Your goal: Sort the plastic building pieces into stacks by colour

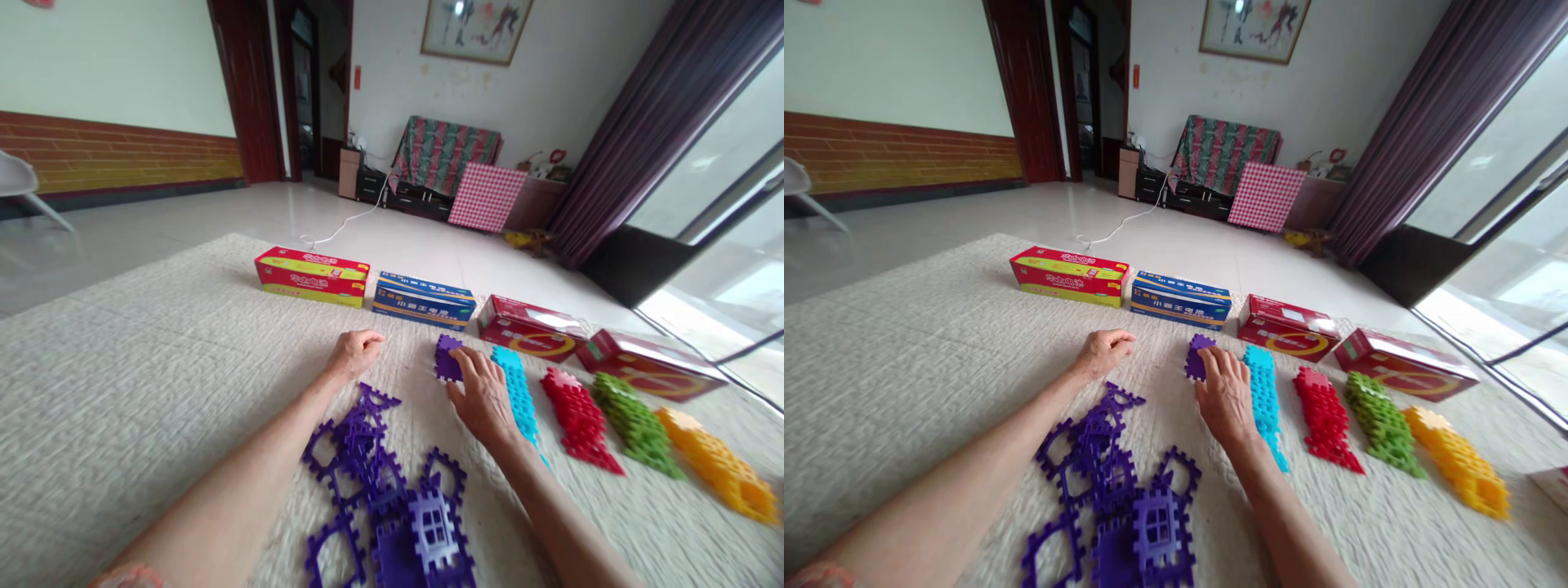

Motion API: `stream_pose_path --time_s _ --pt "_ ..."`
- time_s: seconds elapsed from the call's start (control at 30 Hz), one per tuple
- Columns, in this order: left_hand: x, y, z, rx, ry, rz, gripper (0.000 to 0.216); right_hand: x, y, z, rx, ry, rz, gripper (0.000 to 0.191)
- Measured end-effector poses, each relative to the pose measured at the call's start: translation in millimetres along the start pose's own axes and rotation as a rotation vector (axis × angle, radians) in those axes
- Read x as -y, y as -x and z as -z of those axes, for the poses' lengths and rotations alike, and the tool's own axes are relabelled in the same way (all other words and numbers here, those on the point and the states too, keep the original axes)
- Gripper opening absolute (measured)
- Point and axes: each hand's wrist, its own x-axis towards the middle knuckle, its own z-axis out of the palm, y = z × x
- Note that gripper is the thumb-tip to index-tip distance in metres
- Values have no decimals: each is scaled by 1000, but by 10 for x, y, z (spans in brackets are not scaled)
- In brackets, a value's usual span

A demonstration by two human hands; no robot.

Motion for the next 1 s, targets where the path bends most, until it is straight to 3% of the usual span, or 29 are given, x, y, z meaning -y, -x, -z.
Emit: stream_pose_path --time_s 0.27,0.4,0.57,0.7,0.9,1.0 --pt "-32 12 17 4 6 21 28 20 -10 37 -28 16 19 45" --pt "-25 12 15 -2 3 12 28 156 -6 119 -52 -145 63 35" --pt "-5 0 8 -4 1 11 27 483 33 198 145 -536 123 17" --pt "-2 -4 3 -19 -13 -3 27 740 80 295 318 -735 132 13" --pt "-7 -5 2 -22 -19 -23 28 956 109 417 363 -749 195 19" --pt "-15 -5 7 -20 -14 -28 28 984 122 397 362 -706 208 12"
